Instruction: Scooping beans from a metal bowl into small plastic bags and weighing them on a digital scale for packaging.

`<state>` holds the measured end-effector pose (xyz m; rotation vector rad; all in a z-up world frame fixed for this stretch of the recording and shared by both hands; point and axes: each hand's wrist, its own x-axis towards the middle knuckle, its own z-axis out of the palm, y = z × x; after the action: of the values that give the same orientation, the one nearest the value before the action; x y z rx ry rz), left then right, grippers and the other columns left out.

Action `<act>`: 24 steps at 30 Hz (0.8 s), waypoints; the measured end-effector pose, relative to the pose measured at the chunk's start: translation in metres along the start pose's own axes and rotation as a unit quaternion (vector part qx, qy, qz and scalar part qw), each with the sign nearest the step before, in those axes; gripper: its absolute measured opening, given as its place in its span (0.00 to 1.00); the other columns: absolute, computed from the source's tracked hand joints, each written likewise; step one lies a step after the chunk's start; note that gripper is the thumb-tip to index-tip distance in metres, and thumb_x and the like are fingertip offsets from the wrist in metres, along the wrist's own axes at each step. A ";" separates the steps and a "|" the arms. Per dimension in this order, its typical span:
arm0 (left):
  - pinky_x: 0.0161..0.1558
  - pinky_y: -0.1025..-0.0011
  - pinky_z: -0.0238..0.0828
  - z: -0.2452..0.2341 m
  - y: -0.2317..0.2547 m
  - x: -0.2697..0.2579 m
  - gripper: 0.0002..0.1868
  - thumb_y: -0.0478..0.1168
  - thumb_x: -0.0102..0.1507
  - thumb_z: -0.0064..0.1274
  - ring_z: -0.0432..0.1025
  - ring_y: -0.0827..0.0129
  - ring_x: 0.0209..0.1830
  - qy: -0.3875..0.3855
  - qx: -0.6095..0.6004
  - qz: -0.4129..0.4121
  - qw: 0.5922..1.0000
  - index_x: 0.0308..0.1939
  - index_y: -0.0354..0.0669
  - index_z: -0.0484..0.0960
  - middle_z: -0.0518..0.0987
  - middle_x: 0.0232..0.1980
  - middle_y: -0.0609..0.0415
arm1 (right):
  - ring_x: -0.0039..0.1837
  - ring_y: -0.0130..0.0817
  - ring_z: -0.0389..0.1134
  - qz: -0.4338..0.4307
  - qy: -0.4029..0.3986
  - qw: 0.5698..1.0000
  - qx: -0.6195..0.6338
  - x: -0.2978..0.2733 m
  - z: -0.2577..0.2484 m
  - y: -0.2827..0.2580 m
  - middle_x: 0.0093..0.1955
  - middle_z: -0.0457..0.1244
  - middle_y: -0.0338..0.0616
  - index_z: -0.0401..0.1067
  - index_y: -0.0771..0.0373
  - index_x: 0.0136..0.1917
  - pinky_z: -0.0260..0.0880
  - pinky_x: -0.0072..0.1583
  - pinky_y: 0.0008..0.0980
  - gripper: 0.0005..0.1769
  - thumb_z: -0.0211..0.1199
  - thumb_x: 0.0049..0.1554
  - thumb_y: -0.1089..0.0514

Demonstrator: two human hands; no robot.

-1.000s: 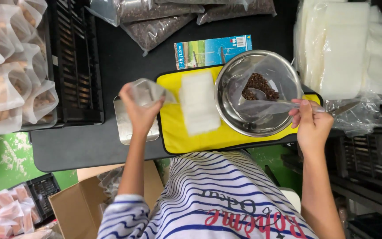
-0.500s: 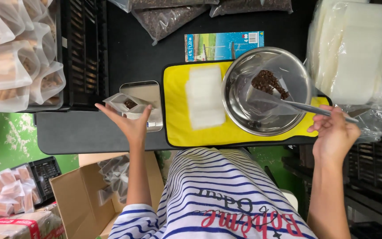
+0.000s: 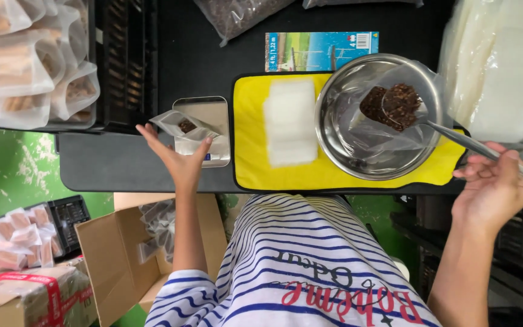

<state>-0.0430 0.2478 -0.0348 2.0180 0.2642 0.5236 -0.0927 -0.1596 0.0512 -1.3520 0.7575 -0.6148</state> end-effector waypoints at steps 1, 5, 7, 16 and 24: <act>0.64 0.57 0.34 0.000 0.002 0.001 0.58 0.45 0.49 0.63 0.34 0.55 0.68 0.004 0.001 -0.001 1.000 0.61 0.46 0.27 0.34 0.66 0.42 | 0.25 0.20 0.57 0.000 -0.004 1.000 0.000 -0.001 0.001 -0.001 0.27 0.59 0.41 0.66 0.65 0.41 0.62 0.29 0.19 0.12 0.49 0.53 0.54; 0.65 0.60 0.28 0.012 -0.006 0.007 0.59 0.44 0.48 0.63 0.29 0.58 0.69 -0.014 -0.029 -0.011 0.999 0.61 0.45 0.25 0.30 0.66 0.44 | 0.28 0.21 0.60 -0.027 -0.016 0.999 -0.042 -0.004 0.001 -0.005 0.27 0.59 0.41 0.66 0.65 0.44 0.65 0.33 0.19 0.13 0.47 0.55 0.54; 0.66 0.62 0.24 0.020 -0.011 0.010 0.61 0.43 0.48 0.64 0.26 0.60 0.69 -0.015 -0.047 -0.008 0.999 0.61 0.44 0.24 0.27 0.66 0.47 | 0.28 0.21 0.60 -0.027 -0.016 0.999 -0.038 -0.007 0.002 -0.005 0.27 0.59 0.41 0.66 0.65 0.44 0.66 0.33 0.18 0.13 0.47 0.55 0.54; 0.58 0.62 0.54 0.047 0.030 0.021 0.42 0.42 0.48 0.63 0.55 0.55 0.60 0.034 0.043 0.213 0.976 0.58 0.35 0.54 0.59 0.58 0.43 | 0.28 0.23 0.61 -0.006 0.001 1.000 0.010 -0.020 0.006 -0.001 0.30 0.60 0.45 0.65 0.68 0.43 0.68 0.32 0.19 0.11 0.49 0.53 0.57; 0.33 0.69 0.58 0.118 0.142 0.016 0.53 0.58 0.43 0.62 0.61 0.62 0.39 -0.319 0.069 0.288 0.901 0.61 0.48 0.45 0.64 0.44 0.49 | 0.26 0.25 0.60 -0.031 0.008 0.999 0.031 -0.020 0.004 -0.020 0.29 0.60 0.47 0.65 0.68 0.42 0.66 0.31 0.22 0.13 0.51 0.52 0.55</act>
<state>0.0220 0.0937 0.0451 2.2789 -0.7330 0.1664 -0.1019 -0.1444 0.0736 -1.3183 0.7071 -0.6936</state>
